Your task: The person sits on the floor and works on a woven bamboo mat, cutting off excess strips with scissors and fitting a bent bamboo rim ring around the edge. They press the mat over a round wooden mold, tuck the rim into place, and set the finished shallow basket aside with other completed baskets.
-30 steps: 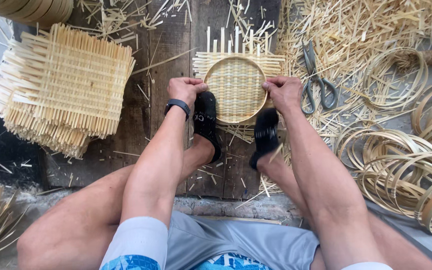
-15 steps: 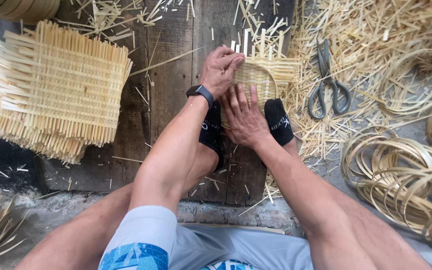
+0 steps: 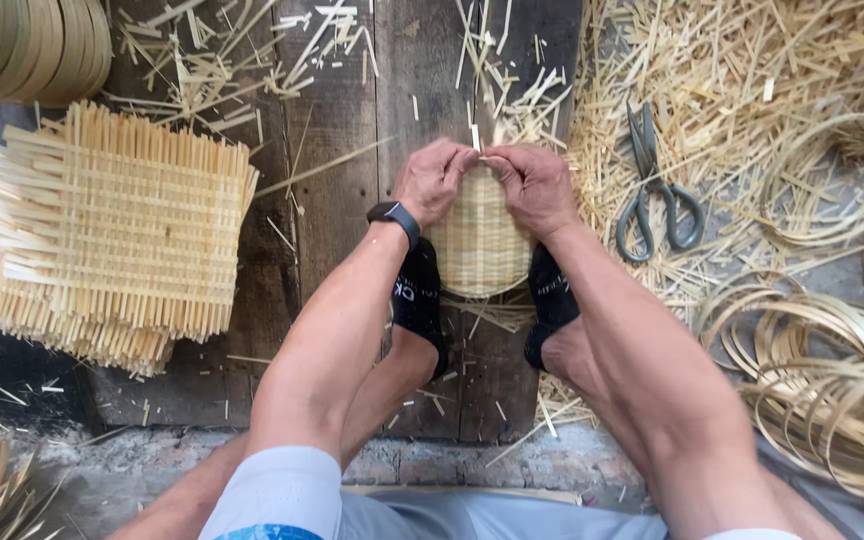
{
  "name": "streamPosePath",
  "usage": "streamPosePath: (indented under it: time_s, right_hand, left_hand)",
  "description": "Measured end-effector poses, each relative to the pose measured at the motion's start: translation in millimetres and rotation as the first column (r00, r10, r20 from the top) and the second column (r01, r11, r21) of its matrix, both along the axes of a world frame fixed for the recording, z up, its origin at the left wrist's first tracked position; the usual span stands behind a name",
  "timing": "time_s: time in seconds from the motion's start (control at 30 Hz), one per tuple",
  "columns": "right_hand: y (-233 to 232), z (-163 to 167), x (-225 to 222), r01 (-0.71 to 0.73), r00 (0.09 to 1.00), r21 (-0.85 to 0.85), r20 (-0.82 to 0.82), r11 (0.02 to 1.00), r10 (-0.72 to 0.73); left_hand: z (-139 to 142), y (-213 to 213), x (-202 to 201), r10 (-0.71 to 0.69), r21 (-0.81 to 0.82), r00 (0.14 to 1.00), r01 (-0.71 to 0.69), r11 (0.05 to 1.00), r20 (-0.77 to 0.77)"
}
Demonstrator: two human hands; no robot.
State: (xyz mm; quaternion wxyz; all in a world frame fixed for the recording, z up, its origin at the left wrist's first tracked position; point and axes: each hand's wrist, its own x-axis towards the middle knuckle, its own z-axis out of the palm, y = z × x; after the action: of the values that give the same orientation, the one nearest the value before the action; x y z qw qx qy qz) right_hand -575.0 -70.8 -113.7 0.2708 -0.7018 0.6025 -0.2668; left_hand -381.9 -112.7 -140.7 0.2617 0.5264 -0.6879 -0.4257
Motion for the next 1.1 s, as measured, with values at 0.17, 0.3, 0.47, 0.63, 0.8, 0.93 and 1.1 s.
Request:
streamPosePath:
  time_s: [0.17,0.3,0.47,0.63,0.8,0.93,1.1]
  right_hand:
    - [-12,-43,-6,0.134,0.943,0.39,0.234,0.911,-0.239]
    - [-10,-30,-10,0.118,0.871,0.339,0.416,0.934,-0.261]
    - [5,86,-77,0.152,0.973,0.089,0.161,0.984,-0.165]
    - [75,207,-199,0.161,0.764,0.434,-0.624,0.886,0.167]
    - [113,148,-228,0.305,0.893,0.545,-0.448,0.781,-0.036]
    - [117,42,-208,0.372,0.911,0.412,-0.332,0.832,-0.244]
    - [112,-18,-182,0.438,0.812,0.148,-0.489,0.887,-0.32]
  left_hand:
    - [-2,-8,-3,0.128,0.332,0.988,-0.094,0.938,-0.083]
    - [12,-8,-3,0.17,0.298,0.973,-0.117,0.947,-0.159]
    - [51,7,3,0.068,0.423,0.996,-0.088,0.902,0.063]
    - [106,40,-7,-0.009,0.056,0.999,0.007,0.998,0.039]
    - [111,101,-16,-0.22,-0.729,0.971,0.218,0.649,0.094]
    - [86,138,8,-0.316,-0.446,0.707,0.666,0.598,0.632]
    - [78,124,40,-0.425,0.09,0.761,0.441,0.893,0.49]
